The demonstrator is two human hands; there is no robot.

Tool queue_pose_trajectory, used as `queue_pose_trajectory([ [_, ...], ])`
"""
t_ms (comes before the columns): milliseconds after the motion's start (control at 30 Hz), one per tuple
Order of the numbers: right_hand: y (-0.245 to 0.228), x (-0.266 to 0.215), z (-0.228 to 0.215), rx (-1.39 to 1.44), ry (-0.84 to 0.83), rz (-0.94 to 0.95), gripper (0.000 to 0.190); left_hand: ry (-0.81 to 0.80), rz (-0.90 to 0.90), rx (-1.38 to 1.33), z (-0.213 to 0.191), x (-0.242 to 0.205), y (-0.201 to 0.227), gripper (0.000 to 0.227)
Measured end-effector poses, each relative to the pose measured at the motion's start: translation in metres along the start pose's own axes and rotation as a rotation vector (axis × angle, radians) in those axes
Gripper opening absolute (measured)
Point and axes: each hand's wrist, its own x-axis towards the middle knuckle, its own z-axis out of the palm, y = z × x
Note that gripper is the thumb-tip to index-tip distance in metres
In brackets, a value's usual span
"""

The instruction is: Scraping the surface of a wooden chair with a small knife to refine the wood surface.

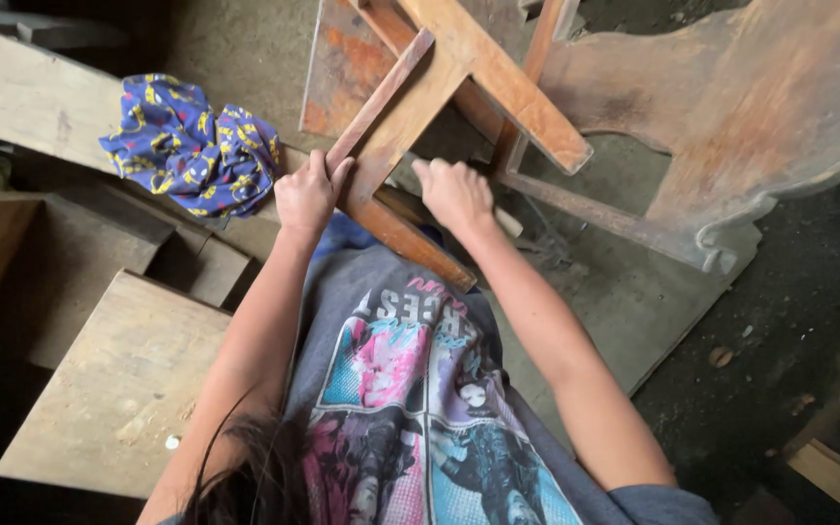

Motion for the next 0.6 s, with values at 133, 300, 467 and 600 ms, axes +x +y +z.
queue_pose_trajectory([
  [133, 0.011, 0.012, 0.005, 0.05, 0.029, 0.04, 0.054, -0.006, 0.007, 0.029, 0.003, -0.002, -0.001, 0.041],
  [300, 0.008, 0.004, 0.007, 0.005, 0.012, -0.017, 0.052, 0.029, 0.019, 0.021, -0.001, 0.001, 0.0, 0.039],
  [467, 0.009, 0.004, 0.012, 0.031, 0.033, 0.027, 0.053, 0.039, 0.022, 0.029, 0.001, -0.002, -0.001, 0.041],
  [600, 0.01, 0.007, 0.009, 0.015, 0.043, 0.012, 0.054, 0.031, 0.013, 0.029, 0.006, -0.004, -0.001, 0.042],
])
